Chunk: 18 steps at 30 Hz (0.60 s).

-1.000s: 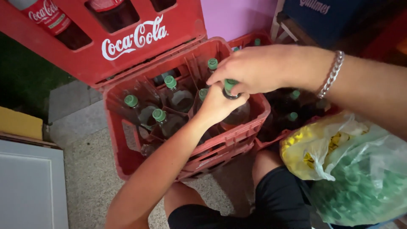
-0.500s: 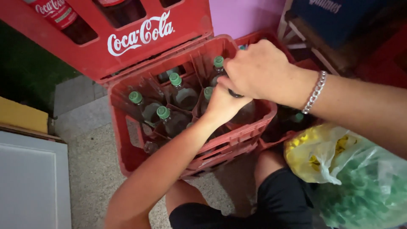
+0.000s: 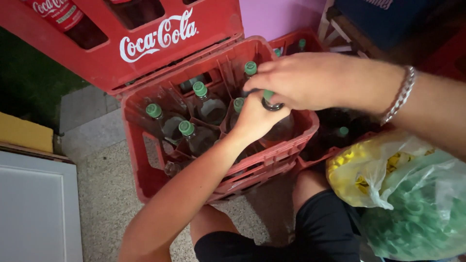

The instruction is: The person unscrews green caps from brown glass bottles in a red crate and places the caps into a plastic bag. They then retrieve caps from the bag and screw them onto other bottles in the crate.

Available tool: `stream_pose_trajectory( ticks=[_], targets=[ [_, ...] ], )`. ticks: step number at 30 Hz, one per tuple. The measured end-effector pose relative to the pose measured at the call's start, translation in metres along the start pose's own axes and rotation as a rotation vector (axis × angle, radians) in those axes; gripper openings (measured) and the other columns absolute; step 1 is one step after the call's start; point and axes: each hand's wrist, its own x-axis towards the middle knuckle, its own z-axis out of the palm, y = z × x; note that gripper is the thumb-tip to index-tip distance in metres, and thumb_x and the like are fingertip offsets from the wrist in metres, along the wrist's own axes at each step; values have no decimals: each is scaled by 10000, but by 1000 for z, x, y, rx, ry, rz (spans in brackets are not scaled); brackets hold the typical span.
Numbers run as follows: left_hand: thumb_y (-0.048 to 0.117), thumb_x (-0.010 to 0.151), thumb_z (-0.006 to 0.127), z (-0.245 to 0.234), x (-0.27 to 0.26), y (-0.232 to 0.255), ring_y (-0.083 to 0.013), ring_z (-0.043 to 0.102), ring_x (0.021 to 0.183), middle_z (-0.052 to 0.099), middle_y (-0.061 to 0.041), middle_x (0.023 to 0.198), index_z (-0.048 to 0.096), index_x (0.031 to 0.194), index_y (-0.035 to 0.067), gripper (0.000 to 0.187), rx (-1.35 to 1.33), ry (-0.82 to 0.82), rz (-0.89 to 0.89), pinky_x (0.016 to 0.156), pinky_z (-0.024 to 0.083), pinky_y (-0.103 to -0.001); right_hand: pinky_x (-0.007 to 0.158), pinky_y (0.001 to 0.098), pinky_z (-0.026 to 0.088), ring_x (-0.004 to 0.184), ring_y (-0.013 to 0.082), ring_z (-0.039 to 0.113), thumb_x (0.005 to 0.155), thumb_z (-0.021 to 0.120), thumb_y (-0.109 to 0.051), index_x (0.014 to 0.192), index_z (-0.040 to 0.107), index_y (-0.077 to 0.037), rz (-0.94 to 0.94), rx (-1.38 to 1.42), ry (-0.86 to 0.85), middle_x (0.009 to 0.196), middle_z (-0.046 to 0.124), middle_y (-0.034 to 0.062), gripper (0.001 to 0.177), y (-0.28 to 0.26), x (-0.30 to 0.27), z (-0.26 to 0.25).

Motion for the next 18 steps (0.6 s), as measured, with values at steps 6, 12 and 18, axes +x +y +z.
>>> stream_pose_trajectory(
  ticks=[6,12,18],
  targets=[
    [194,793,742,2,-5,2,-81,545,648,585,40,635,585,677,129,206,-31,23,-34,608,449,-282,1045,398,457,1119,218,656,877,619,-70,1227,739,-244,-42,256,90,1234,659,3,409,3,-5,-15],
    [188,798,769,1,-5,-4,-43,639,763,727,65,800,710,818,170,66,-66,16,-9,776,519,-224,1007,406,455,983,266,666,917,609,-135,1269,705,-140,-119,258,406,1253,608,122,366,35,-44,4],
    [232,745,869,3,1,-31,-128,702,842,729,2,849,794,855,178,143,253,5,277,901,524,-258,876,329,562,942,195,735,919,587,-239,1225,710,-194,386,402,89,1114,772,20,333,77,-171,43]
  ],
)
